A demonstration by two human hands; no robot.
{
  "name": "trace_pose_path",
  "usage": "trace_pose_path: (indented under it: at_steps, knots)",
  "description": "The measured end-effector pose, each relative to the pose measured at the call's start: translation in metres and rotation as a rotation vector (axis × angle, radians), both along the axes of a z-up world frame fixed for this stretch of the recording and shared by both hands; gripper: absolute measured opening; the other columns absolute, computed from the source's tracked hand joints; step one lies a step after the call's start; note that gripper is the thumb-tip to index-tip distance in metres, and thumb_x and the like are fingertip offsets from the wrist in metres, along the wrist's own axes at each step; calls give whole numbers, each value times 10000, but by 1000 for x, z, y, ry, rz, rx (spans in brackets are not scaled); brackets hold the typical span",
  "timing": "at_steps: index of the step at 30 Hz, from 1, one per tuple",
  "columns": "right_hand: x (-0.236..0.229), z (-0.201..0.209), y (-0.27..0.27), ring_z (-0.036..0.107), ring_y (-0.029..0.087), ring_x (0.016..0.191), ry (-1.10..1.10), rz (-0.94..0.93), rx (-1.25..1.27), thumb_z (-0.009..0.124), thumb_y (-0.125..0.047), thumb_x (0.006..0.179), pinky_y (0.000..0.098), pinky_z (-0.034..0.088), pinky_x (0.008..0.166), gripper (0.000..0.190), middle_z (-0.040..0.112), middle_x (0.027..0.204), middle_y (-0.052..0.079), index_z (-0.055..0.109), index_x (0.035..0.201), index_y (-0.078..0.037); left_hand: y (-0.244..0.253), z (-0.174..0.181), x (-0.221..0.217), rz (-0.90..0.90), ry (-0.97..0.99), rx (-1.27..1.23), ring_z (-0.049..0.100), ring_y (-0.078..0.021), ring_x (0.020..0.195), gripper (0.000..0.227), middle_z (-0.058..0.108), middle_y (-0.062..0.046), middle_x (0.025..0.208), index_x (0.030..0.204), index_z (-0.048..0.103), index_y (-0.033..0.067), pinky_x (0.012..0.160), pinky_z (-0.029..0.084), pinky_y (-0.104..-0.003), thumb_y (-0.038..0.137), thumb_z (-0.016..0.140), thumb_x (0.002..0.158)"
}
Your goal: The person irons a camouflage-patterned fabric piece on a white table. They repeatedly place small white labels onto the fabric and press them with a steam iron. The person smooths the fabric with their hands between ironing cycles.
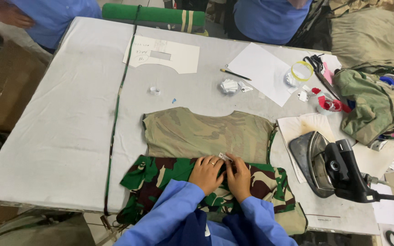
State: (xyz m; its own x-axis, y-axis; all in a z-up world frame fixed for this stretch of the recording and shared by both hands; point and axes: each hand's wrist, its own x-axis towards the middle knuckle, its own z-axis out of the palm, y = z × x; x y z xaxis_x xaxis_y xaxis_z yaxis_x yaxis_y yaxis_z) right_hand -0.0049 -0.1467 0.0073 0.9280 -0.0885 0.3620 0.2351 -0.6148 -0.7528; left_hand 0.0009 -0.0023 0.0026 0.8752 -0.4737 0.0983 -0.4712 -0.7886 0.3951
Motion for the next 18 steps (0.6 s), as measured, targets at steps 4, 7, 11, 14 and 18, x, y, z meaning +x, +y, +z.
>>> trace_pose_path:
  at_steps: [4,7,11,14,18]
  knots:
    - [-3,17,5,697,259,766,43,-22,25,663,-63,884,352,567,668,272,693,799,65,731,1133,-146,2,-6,-2,9,-18,-1,466,-265,1249,407,548,-78,1217,1258,527,126,1053,316,-478,333,510,908]
    - [1,18,0,709,222,749,111,-72,190,643,-72,915,324,565,655,235,727,779,68,741,1121,-125,3,6,1,33,17,-10,441,-267,1280,409,518,-81,1275,1306,498,135,1073,309,-485,316,495,938]
    - [15,18,-10,672,152,723,189,-145,296,675,-110,913,297,538,645,230,730,776,80,730,1136,-125,11,37,5,102,176,-49,396,-338,1332,445,479,-144,1352,1378,463,131,1074,284,-550,389,377,1026]
    - [40,13,-21,665,160,707,237,-135,358,679,-124,923,275,523,624,218,712,747,97,712,1137,-93,9,42,15,116,234,26,311,-372,1403,518,408,-183,1449,1428,409,141,1106,194,-619,462,337,1028]
    - [61,2,-22,663,162,731,290,-119,494,685,-96,917,256,524,626,218,702,793,99,698,1132,-58,9,53,17,113,268,80,294,-377,1420,549,398,-195,1482,1432,424,137,1108,155,-646,485,263,1039]
